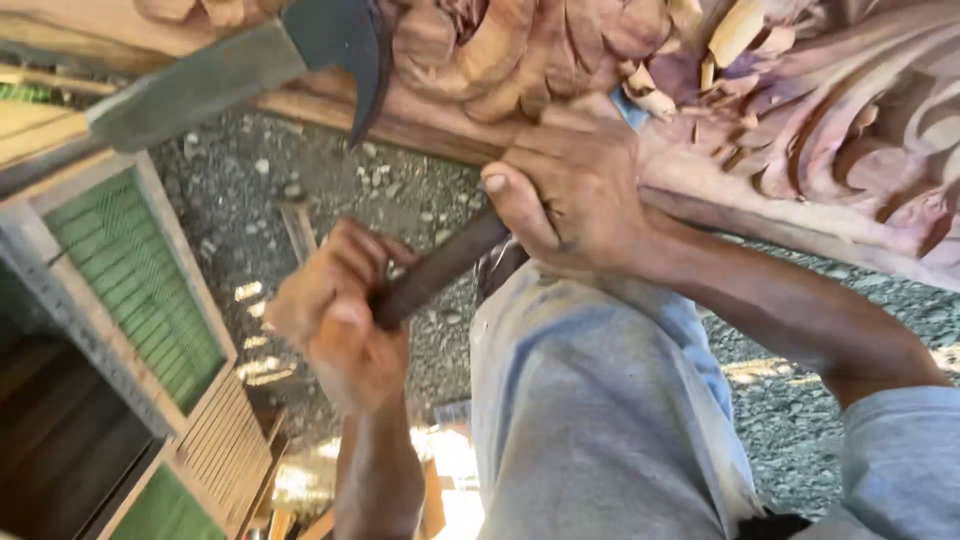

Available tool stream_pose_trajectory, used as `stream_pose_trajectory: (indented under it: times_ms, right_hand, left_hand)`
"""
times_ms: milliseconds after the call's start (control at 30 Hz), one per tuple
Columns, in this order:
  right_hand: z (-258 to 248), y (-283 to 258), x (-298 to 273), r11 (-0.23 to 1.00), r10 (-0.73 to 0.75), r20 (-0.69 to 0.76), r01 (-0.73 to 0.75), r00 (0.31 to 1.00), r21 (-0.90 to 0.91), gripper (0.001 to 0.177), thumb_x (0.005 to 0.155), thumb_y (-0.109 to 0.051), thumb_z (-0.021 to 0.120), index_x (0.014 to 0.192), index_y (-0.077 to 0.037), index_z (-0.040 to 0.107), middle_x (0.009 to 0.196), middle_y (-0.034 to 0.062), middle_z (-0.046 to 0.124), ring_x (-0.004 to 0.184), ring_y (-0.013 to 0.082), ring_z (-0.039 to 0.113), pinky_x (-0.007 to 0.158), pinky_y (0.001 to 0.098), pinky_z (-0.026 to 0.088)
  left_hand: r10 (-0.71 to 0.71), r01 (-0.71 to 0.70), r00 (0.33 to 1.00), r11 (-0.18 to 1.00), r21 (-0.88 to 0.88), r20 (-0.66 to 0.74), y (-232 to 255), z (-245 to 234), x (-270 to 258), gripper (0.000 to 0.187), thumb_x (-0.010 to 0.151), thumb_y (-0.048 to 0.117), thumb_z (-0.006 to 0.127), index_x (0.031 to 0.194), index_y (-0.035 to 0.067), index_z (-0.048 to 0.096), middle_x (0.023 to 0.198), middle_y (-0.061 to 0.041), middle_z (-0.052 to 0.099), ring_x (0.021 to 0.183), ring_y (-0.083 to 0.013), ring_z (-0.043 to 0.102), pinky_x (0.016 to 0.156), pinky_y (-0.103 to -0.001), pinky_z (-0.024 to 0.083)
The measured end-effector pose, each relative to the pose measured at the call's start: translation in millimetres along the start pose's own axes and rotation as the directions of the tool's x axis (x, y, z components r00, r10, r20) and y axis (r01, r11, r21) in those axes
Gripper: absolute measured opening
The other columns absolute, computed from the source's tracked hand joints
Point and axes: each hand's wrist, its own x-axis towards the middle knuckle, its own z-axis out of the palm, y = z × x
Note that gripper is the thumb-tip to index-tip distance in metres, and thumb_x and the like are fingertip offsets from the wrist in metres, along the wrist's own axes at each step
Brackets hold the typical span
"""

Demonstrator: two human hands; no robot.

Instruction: Carving intricate patterns into a large piece of wood using a chisel and hammer.

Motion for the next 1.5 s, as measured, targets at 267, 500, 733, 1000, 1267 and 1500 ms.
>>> stream_pose_trajectory:
  times_ms: [267, 500, 733, 1000, 1267, 1500]
  right_hand:
    - [-57.2, -38.7, -46.2, 0.857, -0.514, -0.368, 0.45, 0.775, -0.25, 0.041, 0.101, -0.035, 0.048, 0.079, -0.012, 0.074, 0.066, -0.0015, 0.062, 0.061, 0.0159, 0.05, 0.069, 0.0374, 0.031]
    - [-29.3, -6.7, -40.5, 0.957, -0.288, 0.217, 0.271, 0.933, 0.105, 0.034, 0.101, -0.037, 0.064, 0.076, -0.014, 0.062, 0.071, 0.0005, 0.056, 0.065, 0.0191, 0.05, 0.072, 0.0383, 0.039]
    - [-19.8, -1.3, -16.1, 0.905, -0.41, 0.379, 0.316, 0.83, 0.286, 0.05, 0.094, -0.053, 0.064, 0.066, -0.014, 0.052, 0.067, 0.0033, 0.05, 0.066, 0.0243, 0.052, 0.063, 0.0411, 0.035]
    - [-14.4, 6.0, -17.1, 0.89, -0.452, 0.365, 0.382, 0.813, 0.25, 0.044, 0.095, -0.041, 0.063, 0.062, -0.015, 0.051, 0.062, 0.0022, 0.049, 0.061, 0.0228, 0.052, 0.06, 0.0405, 0.036]
    - [-13.4, 7.2, -11.9, 0.903, -0.425, 0.329, 0.369, 0.843, 0.221, 0.034, 0.088, -0.03, 0.063, 0.06, -0.015, 0.051, 0.059, 0.0009, 0.049, 0.057, 0.0214, 0.051, 0.06, 0.0393, 0.038]
    - [-8.6, 11.9, -10.4, 0.925, -0.372, 0.227, 0.338, 0.9, 0.176, 0.028, 0.082, -0.028, 0.062, 0.058, -0.017, 0.052, 0.057, -0.0005, 0.046, 0.056, 0.0195, 0.048, 0.06, 0.0386, 0.037]
  left_hand:
    - [0.113, -0.294, 0.878, 0.895, 0.336, 0.466, 77.4, 20.0, -60.1, 0.041, 0.098, 0.016, 0.079, 0.072, 0.015, 0.047, 0.066, -0.002, 0.042, 0.055, -0.0226, 0.047, 0.062, -0.04, 0.059]
    - [-0.52, 0.535, 0.746, 0.84, 0.089, 0.417, 57.1, 45.1, -55.4, 0.051, 0.11, 0.042, 0.054, 0.141, 0.002, 0.052, 0.105, -0.01, 0.062, 0.086, -0.0128, 0.056, 0.074, -0.031, 0.047]
    - [-0.728, 0.759, 0.648, 0.643, -0.105, 0.223, 40.6, 47.1, -92.6, 0.047, 0.104, 0.038, 0.06, 0.132, 0.0, 0.057, 0.084, -0.005, 0.058, 0.054, -0.003, 0.044, 0.046, -0.02, 0.034]
    - [-0.753, 0.773, 0.634, 0.625, -0.111, 0.177, 23.0, 49.7, -102.8, 0.04, 0.103, 0.031, 0.061, 0.127, -0.001, 0.056, 0.081, -0.006, 0.061, 0.05, -0.0043, 0.046, 0.043, -0.023, 0.036]
    - [-0.711, 0.739, 0.673, 0.661, -0.13, 0.204, 14.0, 51.4, -92.6, 0.041, 0.105, 0.029, 0.061, 0.13, -0.003, 0.057, 0.084, -0.006, 0.061, 0.055, -0.0044, 0.046, 0.046, -0.023, 0.037]
    - [-0.697, 0.726, 0.683, 0.679, -0.105, 0.215, 3.6, 52.8, -78.1, 0.038, 0.105, 0.028, 0.062, 0.13, -0.001, 0.056, 0.081, -0.006, 0.062, 0.053, -0.0044, 0.045, 0.045, -0.022, 0.036]
